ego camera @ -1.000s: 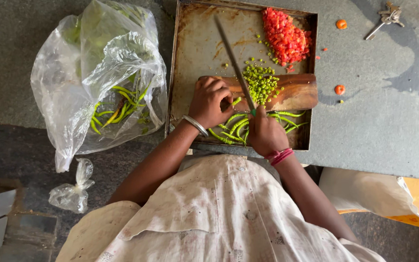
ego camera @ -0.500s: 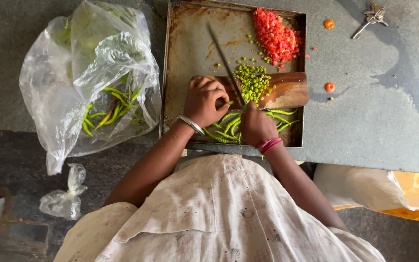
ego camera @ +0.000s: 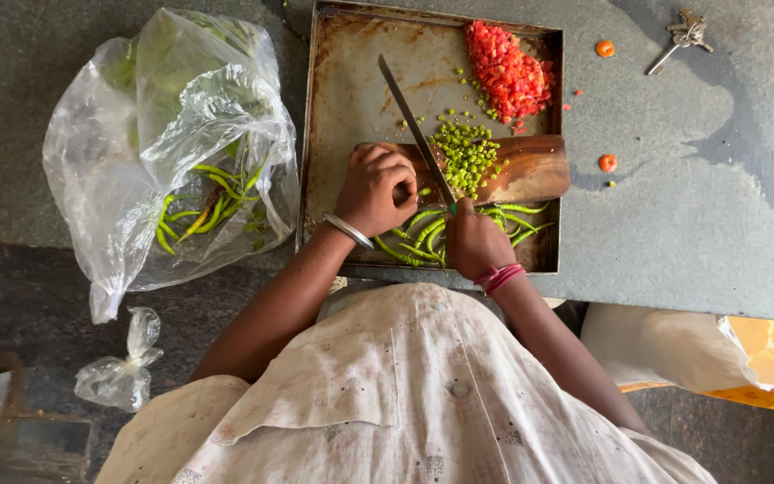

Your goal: The person chops green chillies on a wooden board using a large knife, occasionally reaching into a plastic bag to retrieve more chillies.

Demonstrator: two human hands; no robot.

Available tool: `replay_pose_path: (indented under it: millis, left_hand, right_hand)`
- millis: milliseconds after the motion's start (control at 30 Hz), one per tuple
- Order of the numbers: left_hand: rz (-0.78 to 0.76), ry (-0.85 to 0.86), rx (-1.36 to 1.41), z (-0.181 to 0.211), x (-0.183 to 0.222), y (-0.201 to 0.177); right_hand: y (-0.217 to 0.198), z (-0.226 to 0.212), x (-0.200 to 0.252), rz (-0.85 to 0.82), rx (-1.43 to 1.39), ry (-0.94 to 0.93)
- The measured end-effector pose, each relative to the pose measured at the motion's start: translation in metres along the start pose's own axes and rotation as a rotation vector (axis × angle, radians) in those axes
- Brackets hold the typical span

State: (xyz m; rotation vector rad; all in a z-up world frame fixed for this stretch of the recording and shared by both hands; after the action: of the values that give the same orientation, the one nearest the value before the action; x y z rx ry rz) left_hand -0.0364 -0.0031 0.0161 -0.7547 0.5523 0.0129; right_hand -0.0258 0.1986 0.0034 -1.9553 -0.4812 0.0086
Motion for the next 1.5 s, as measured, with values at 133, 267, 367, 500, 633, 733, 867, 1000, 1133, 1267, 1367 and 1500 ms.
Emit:
replay_pose_path:
  millis: [133,267,367,500,633,733,867,1000,1133,1267,1367,1500]
  left_hand:
    - [-0.001,-0.037,-0.064,-0.002,0.001,0.008]
    - [-0.007,-0.032,-0.038,0.000,-0.001,0.007]
    - [0.006,-0.046,-0.056,0.002,-0.003,0.005]
    - [0.006,-0.057,-0.048,0.002,-0.005,0.005]
    - [0.023,-0.047,-0.044,0.003,-0.003,0.004]
    - [0.023,-0.068,-0.045,0.002,-0.002,0.005]
    - [0.050,-0.020,-0.008,0.004,-0.002,0.003]
    - [0.055,-0.036,-0.049,0.003,-0.001,0.005]
    - [0.045,-0.042,-0.005,0.002,-0.002,0.004]
    - [0.050,-0.024,-0.050,0.001,-0.002,0.006]
    - [0.044,-0.012,-0.066,0.003,0.000,0.005]
    - [0.020,-0.054,-0.018,0.003,-0.004,0.004]
  right_hand:
    - [-0.007,0.003,0.001,-0.018,-0.008,0.032]
    - [0.004,-0.005,-0.004,0.025,-0.007,-0.024]
    - [-0.001,0.001,-0.010,0.035,0.034,-0.048]
    - [-0.004,0.001,-0.003,0.018,-0.001,0.023]
    - [-0.001,-0.005,-0.013,-0.040,0.044,0.042]
    - [-0.009,-0.010,-0.012,-0.015,0.034,0.008]
    - [-0.005,-0.015,-0.011,-0.064,0.066,0.054]
    - [-0.009,-0.010,-0.012,0.020,0.021,-0.025]
    - [0.000,-0.010,-0.010,-0.100,0.103,0.032]
    - [-0.006,-0.009,-0.012,-0.027,0.057,0.009]
    - [0.003,-0.013,-0.010,-0.046,0.045,0.039]
    - [-0.002,-0.012,-0.011,-0.069,0.091,0.014]
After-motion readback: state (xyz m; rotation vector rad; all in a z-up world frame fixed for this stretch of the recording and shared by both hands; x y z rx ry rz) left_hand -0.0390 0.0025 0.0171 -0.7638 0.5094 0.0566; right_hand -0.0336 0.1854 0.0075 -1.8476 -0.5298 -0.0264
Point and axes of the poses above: each hand's wrist, its own x-axis away from the middle knuckle, its own y-axis out of the palm, z = x × y, the point moved 4 cm from there along -x, towards the middle knuckle, and after that the axes turned 1 degree about -z, right-handed, at the moved point
